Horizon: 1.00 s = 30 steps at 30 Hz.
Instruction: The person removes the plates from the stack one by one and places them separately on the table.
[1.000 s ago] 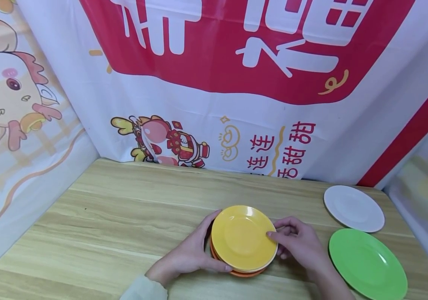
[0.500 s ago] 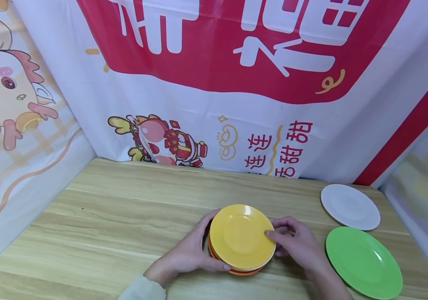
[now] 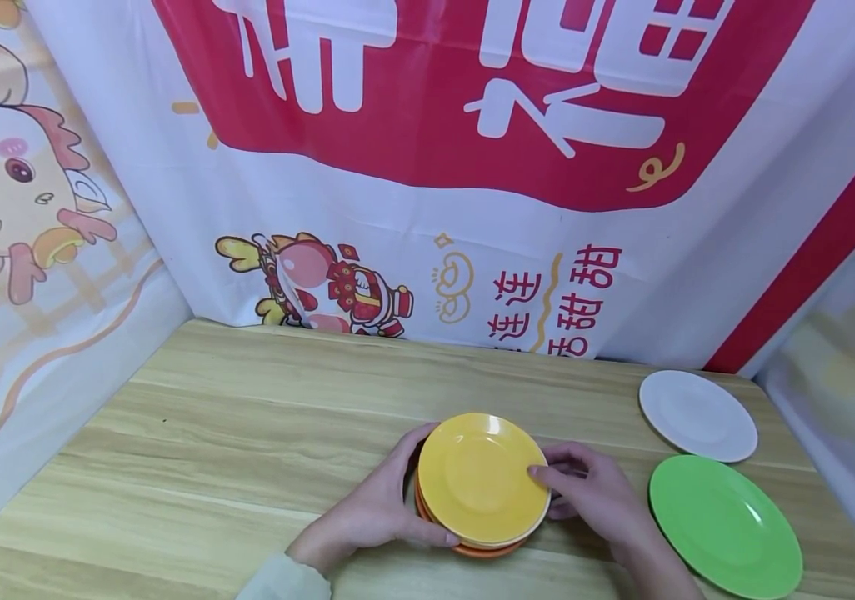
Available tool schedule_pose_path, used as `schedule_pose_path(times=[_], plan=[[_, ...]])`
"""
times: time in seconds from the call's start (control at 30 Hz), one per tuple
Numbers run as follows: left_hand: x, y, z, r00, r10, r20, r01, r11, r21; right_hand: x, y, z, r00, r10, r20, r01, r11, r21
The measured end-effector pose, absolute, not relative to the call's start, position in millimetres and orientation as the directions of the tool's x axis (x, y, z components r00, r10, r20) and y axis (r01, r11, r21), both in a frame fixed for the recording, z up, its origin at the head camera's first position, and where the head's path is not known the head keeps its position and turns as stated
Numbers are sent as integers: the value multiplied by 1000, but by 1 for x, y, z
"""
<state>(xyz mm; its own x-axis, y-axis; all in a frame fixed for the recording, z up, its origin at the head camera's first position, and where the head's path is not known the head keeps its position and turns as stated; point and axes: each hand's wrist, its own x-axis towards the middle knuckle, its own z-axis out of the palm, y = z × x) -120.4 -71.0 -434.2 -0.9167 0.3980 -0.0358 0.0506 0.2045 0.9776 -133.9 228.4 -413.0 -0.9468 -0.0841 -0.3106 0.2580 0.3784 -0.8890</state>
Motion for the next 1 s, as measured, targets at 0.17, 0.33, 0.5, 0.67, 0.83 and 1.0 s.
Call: schedule_pose_path(times=[0.17, 0.33, 0.5, 0.67, 0.83, 1.0], plan=[[-120, -71, -435, -915, 404, -15, 74, 203, 976, -133, 229, -413, -945, -95, -313, 257, 375, -891], [-120, -71, -435, -912, 410, -18, 65, 187, 980, -131, 231, -411, -946, -103, -308, 247, 385, -889], [-120, -71, -434, -911, 410, -38, 43, 187, 981, -132, 233, -410, -946, -97, -308, 241, 420, -875], [-120, -71, -434, -913, 406, -43, 38, 192, 981, -134, 234, -409, -943, -88, -322, 254, 436, -863], [-120, -71, -435, -911, 409, -41, 39, 186, 982, -134, 234, -409, -943, -76, -325, 262, 432, -863], [-121, -72, -435, -909, 413, -58, 27, 198, 980, -134, 234, -409, -943, -66, -326, 269, 426, -864]])
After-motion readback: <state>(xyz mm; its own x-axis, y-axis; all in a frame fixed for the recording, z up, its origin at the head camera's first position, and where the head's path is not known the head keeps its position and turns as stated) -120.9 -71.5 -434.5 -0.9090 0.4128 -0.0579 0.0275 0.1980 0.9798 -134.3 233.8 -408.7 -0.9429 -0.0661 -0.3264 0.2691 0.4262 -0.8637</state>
